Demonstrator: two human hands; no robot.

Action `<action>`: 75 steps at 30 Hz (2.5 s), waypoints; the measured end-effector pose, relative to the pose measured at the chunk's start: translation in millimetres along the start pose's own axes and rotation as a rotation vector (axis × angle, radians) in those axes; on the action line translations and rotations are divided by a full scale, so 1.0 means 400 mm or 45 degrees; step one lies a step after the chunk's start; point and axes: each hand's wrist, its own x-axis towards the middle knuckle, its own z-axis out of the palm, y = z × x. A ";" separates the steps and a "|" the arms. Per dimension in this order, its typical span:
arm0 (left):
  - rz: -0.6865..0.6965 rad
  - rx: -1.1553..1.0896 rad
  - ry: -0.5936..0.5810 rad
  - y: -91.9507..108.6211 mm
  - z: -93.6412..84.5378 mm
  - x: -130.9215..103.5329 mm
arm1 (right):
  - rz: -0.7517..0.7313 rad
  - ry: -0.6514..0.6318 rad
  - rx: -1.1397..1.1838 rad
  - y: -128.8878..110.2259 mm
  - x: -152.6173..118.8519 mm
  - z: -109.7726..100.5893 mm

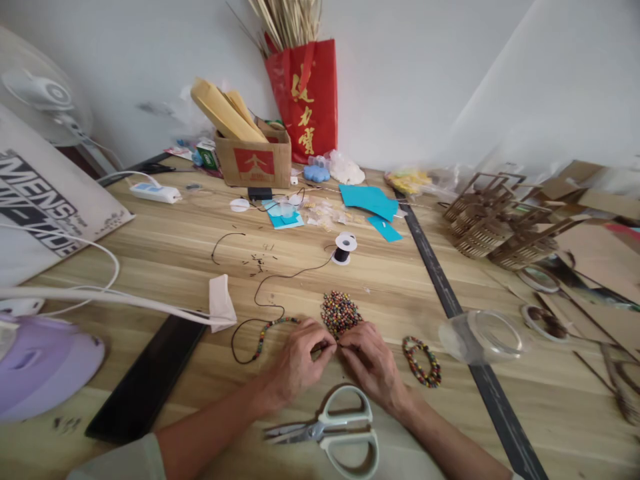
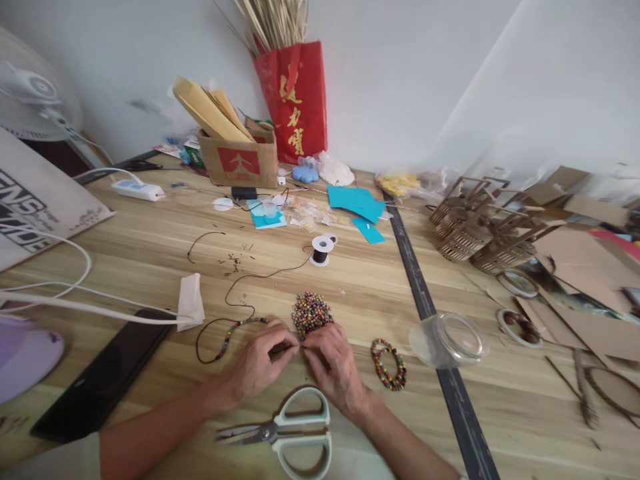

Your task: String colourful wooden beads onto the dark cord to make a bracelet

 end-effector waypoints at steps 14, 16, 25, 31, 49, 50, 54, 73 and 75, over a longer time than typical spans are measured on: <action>-0.002 0.019 -0.010 -0.001 0.003 -0.002 | 0.005 -0.022 -0.019 -0.003 0.000 -0.001; -0.004 0.012 -0.012 -0.002 0.003 -0.002 | 0.004 -0.030 -0.015 -0.004 0.000 -0.001; 0.034 -0.054 -0.025 -0.013 0.006 -0.003 | 0.004 0.006 0.010 -0.002 -0.004 0.002; 0.051 -0.095 -0.041 -0.008 0.002 -0.002 | 0.029 0.048 0.026 -0.002 -0.004 0.000; 0.023 -0.099 0.013 -0.030 0.013 -0.010 | -0.013 0.020 0.070 -0.006 0.000 -0.006; 0.013 -0.093 0.016 -0.029 0.012 -0.010 | -0.010 0.010 0.078 -0.005 -0.001 -0.006; -0.006 -0.087 0.005 -0.022 0.010 -0.010 | 0.000 0.003 0.096 -0.004 -0.004 -0.008; 0.073 -0.247 -0.022 0.000 -0.007 -0.007 | -0.089 0.070 -0.036 -0.013 -0.017 -0.015; 0.093 -0.255 0.000 -0.002 -0.001 -0.005 | -0.097 0.067 -0.034 -0.016 -0.013 -0.016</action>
